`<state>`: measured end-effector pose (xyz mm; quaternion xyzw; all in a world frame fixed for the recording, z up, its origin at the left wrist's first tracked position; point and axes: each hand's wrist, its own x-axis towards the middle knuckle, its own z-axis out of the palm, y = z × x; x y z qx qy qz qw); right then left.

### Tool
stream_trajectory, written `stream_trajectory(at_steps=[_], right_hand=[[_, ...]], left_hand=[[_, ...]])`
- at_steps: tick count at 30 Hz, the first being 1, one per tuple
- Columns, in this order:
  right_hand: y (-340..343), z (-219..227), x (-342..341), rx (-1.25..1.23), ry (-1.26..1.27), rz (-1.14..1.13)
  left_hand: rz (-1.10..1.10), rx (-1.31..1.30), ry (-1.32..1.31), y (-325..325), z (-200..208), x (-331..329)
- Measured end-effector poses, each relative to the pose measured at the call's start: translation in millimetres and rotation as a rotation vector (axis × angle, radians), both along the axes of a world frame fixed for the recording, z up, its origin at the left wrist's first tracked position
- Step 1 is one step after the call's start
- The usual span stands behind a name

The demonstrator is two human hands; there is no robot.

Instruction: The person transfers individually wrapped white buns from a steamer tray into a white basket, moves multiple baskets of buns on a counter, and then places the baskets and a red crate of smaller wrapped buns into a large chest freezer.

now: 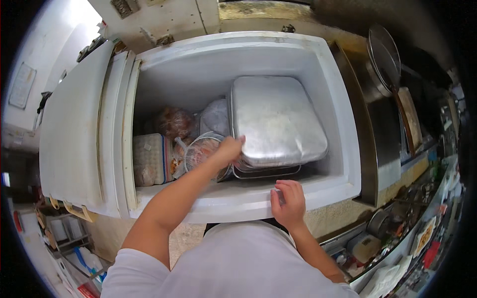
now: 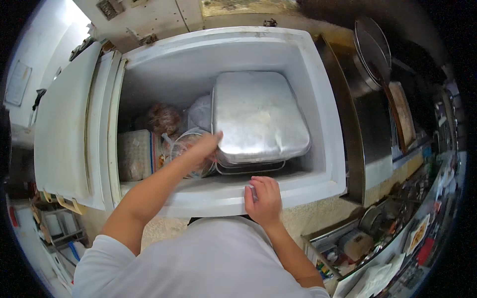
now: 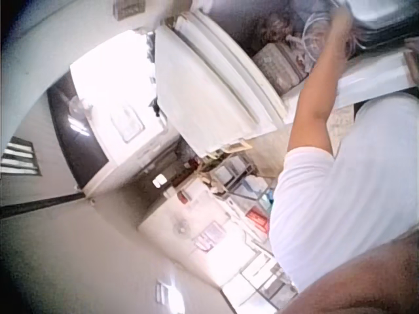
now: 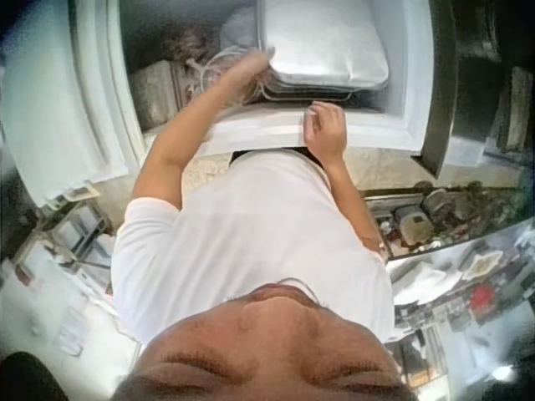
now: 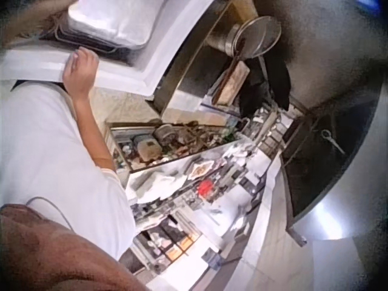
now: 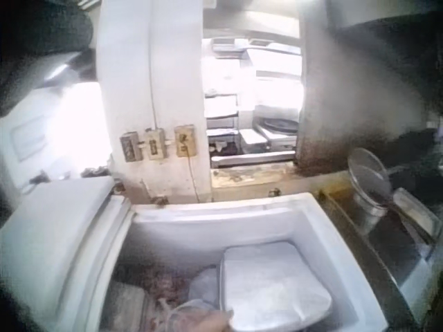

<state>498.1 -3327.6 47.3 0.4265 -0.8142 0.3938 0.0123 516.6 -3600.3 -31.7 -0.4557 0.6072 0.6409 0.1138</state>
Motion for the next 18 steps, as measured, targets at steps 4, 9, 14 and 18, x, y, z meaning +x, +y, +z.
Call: stream_trajectory(at_steps=[4, 9, 14, 18], right_hand=[[-2, 1, 5, -0.025, 0.007, -0.019], [0, -1, 5, -0.034, -0.002, -0.049], [0, 0, 5, -0.040, 0.010, -0.052], [1, -1, 3, -0.038, 0.008, -0.052]], left_hand=[[0.228, 0.111, 0.187, -38, 45, -22], [0.255, 0.179, 0.189, -52, 71, -38], [0.119, 0.165, 0.097, -44, 38, -21], [-0.059, 0.110, -0.038, -17, -9, 5]])
